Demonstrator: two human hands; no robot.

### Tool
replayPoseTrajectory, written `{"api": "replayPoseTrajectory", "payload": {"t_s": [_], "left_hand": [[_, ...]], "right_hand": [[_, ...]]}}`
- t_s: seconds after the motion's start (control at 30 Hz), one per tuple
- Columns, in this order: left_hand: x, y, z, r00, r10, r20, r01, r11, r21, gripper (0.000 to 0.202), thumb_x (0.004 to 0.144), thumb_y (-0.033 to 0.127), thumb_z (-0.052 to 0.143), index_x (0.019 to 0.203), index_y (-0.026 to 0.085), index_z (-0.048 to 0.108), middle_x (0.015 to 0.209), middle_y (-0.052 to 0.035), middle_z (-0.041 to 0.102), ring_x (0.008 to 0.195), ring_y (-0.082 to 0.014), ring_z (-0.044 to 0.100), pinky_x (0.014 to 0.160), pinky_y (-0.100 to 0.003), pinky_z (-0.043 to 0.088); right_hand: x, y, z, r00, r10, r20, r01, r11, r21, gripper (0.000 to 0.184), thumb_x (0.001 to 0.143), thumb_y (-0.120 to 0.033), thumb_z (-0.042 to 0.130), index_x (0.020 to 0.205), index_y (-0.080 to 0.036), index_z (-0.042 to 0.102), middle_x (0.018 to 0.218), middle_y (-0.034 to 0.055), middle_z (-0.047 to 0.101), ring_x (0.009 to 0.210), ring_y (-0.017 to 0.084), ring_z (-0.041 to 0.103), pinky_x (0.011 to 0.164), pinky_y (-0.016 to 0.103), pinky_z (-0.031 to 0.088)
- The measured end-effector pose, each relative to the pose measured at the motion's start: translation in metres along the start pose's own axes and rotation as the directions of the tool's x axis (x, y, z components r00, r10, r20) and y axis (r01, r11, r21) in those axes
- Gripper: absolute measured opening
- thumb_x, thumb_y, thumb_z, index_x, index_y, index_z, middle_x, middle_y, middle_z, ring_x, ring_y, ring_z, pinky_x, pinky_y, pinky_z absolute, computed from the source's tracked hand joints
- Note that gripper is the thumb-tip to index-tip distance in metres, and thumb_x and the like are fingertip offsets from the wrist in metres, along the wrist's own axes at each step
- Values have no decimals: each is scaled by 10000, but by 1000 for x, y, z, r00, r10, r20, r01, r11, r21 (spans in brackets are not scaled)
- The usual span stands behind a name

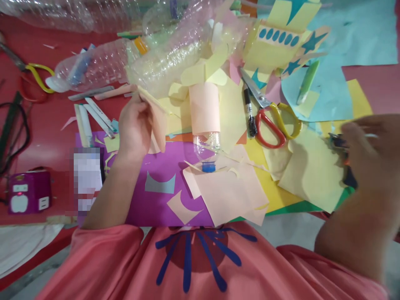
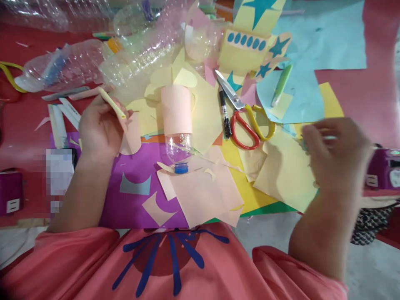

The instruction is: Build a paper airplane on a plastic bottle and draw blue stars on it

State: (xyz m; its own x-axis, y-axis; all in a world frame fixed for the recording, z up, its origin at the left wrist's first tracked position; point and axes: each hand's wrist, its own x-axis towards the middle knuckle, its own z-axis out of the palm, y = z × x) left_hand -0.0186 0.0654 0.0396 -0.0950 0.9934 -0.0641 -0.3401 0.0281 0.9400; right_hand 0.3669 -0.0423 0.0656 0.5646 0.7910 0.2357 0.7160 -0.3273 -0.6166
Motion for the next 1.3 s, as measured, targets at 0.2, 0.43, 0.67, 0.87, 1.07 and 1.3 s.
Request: {"api": "replayPoseTrajectory", "payload": {"t_s": [0.2,0.43,0.67,0.87,1.07,1.3], "left_hand": [[7,25,3,998,20,65,-45,912,407,244,678,-20,367,584,172,486,588,33,429,568,-78,419,590,-176,330],[22,60,8,957,-144,253,-136,547,826,222,881,160,561,666,116,591,601,74,445,593,-57,386,874,-353,432],[35,38,18,914,-280,293,-105,533,839,228,915,60,571,694,91,619,623,71,476,619,-48,407,855,-260,400],[40,23,12,922,-330,201,75,663,745,215,910,63,626,695,66,620,549,65,503,562,-50,411,809,-247,407],[44,16,6,898,-330,291,33,709,704,196,935,142,620,761,57,649,580,45,544,578,-57,435,749,-237,431],[43,14,7,898,-326,296,18,699,715,210,901,200,685,729,82,657,570,36,543,573,-70,427,726,-245,422]], "right_hand": [[-37,-82,85,838,-313,448,127,909,396,189,811,-337,622,965,-230,594,1006,59,655,776,147,639,634,314,558],[-45,-86,137,663,-698,270,493,678,545,483,908,-600,480,1281,-298,538,1431,102,511,1365,324,465,1088,588,454],[-50,-81,142,473,-833,286,579,539,611,615,902,-657,392,1387,-292,492,1496,75,478,1443,341,382,1193,633,297],[-52,-77,149,454,-855,252,597,501,626,616,904,-622,430,1448,-333,427,1516,48,462,1457,324,371,1190,622,316],[-52,-78,147,446,-845,297,599,527,603,636,897,-655,401,1444,-333,441,1517,44,464,1465,316,364,1191,616,328],[-51,-78,147,433,-854,287,599,511,617,634,889,-628,430,1450,-334,434,1521,42,461,1466,319,362,1193,617,324]]}}
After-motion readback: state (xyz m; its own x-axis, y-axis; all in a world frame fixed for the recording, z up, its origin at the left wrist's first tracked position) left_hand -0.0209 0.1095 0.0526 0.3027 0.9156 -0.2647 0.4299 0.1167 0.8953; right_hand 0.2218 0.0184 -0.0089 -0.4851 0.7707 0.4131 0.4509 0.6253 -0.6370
